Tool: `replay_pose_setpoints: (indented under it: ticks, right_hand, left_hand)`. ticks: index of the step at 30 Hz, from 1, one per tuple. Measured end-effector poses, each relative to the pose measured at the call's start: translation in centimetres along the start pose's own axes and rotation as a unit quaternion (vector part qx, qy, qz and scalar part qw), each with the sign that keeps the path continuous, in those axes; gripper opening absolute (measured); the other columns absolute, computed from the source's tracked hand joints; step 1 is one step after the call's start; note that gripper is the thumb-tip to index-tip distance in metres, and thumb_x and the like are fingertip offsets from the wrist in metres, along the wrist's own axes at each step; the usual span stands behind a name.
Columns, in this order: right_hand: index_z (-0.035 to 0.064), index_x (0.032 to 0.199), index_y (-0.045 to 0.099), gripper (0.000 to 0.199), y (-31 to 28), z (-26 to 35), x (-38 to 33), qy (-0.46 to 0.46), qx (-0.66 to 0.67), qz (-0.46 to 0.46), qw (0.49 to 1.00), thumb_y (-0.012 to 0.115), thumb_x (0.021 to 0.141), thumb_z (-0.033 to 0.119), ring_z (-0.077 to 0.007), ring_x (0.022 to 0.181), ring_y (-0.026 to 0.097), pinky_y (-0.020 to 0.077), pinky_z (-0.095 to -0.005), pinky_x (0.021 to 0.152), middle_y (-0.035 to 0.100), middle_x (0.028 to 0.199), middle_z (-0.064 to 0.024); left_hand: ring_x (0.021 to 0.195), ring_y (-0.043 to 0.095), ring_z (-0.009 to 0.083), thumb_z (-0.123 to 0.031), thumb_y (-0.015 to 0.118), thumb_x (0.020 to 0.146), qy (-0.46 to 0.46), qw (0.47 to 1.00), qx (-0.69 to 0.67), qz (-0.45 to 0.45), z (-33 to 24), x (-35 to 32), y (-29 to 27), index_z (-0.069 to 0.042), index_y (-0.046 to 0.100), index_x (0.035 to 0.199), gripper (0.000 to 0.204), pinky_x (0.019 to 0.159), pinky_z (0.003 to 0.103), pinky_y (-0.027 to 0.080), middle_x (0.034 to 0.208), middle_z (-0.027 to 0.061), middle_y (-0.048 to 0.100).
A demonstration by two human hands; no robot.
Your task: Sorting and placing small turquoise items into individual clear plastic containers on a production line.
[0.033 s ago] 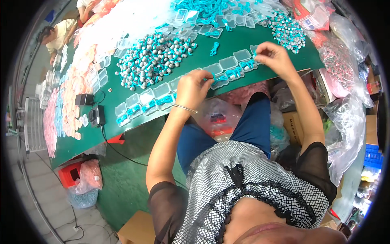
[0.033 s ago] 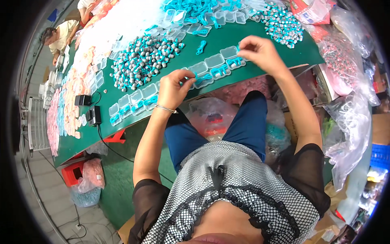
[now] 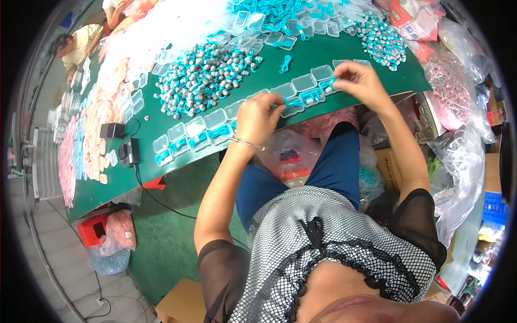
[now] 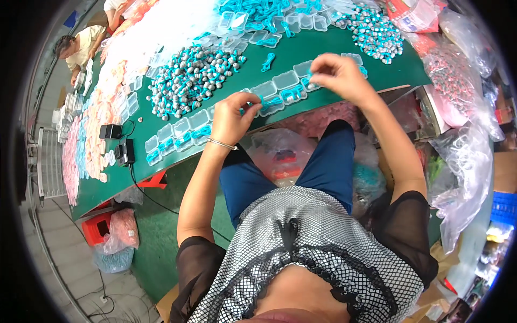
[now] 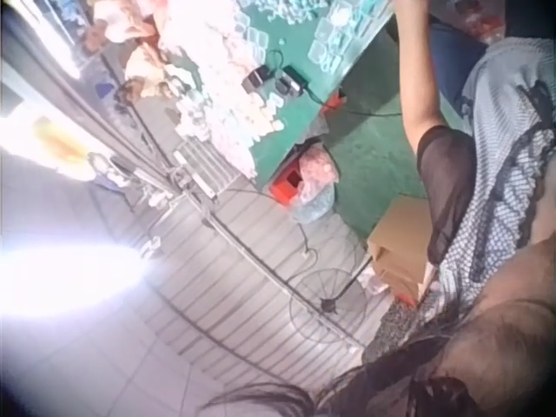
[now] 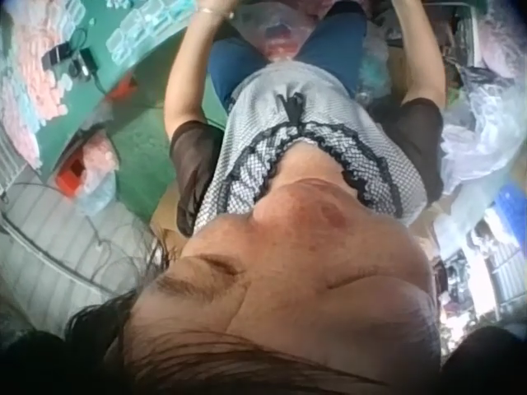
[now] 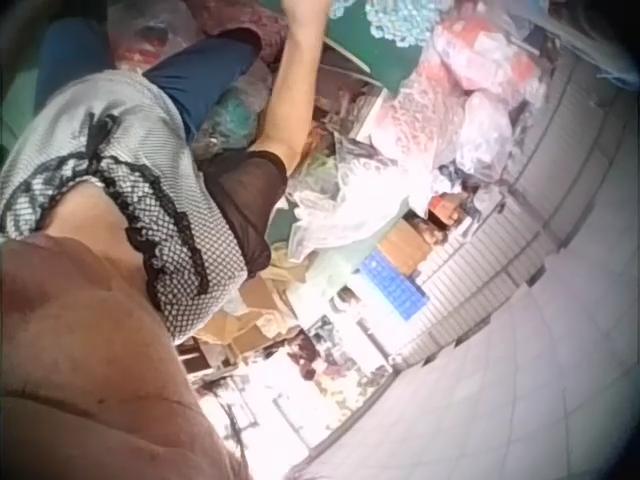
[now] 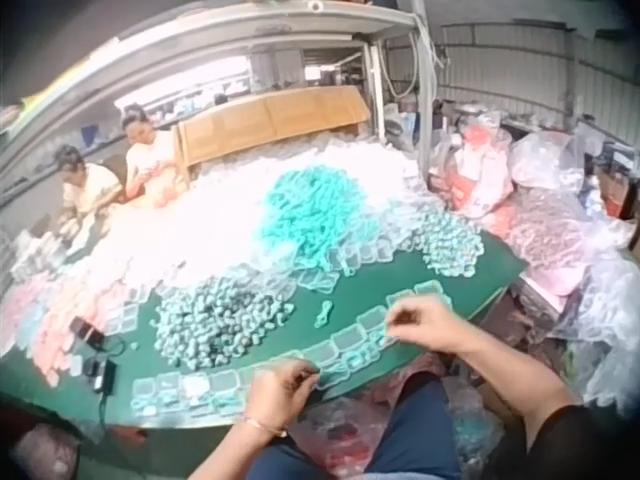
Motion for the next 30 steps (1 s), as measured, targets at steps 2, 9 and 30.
replay_pose_setpoints:
  ticks: [2,9,30]
  right_hand:
    - [0.0013,0.090,0.063,0.012,3.8,0.4,-0.8,0.012,-0.028,0.058,0.998,0.069,0.079,0.002,-0.0055,0.078,0.057,0.0469,-0.0222,0.070,0.060,0.086,0.0020]
    - [0.0122,0.081,0.066,0.015,9.7,3.2,-2.0,-0.205,-0.326,0.009,0.923,0.074,0.071,0.018,-0.0208,0.091,0.055,0.0359,-0.0379,0.087,0.060,0.086,-0.0015]
    - [0.0124,0.078,0.062,0.010,10.4,2.4,-0.7,-0.224,-0.380,0.034,0.897,0.070,0.072,0.015,-0.0219,0.105,0.050,0.0300,-0.0419,0.090,0.056,0.101,-0.0010]
  left_hand:
    - [0.062,0.062,0.0201,-0.006,0.071,0.075,0.012,1.000,0.017,0.002,-0.2,-0.4,0.5,-0.006,0.067,0.086,0.012,0.057,0.031,0.049,0.079,0.0083,0.065]
    - [0.075,0.058,0.0270,-0.007,0.072,0.071,0.071,0.994,0.071,-0.049,-1.1,-1.3,1.1,-0.008,0.067,0.081,0.011,0.066,0.038,0.046,0.080,0.0060,0.063]
    - [0.083,0.055,0.0259,-0.013,0.071,0.070,0.012,0.990,0.142,-0.002,-0.4,-0.9,1.6,-0.013,0.065,0.082,0.014,0.069,0.039,0.038,0.082,0.0024,0.061]
Point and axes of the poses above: each hand's wrist, its own x-axis towards the middle knuckle, its own y-axis out of the palm, z = x × y, the point moved 10 cm from there along x, towards the middle knuckle
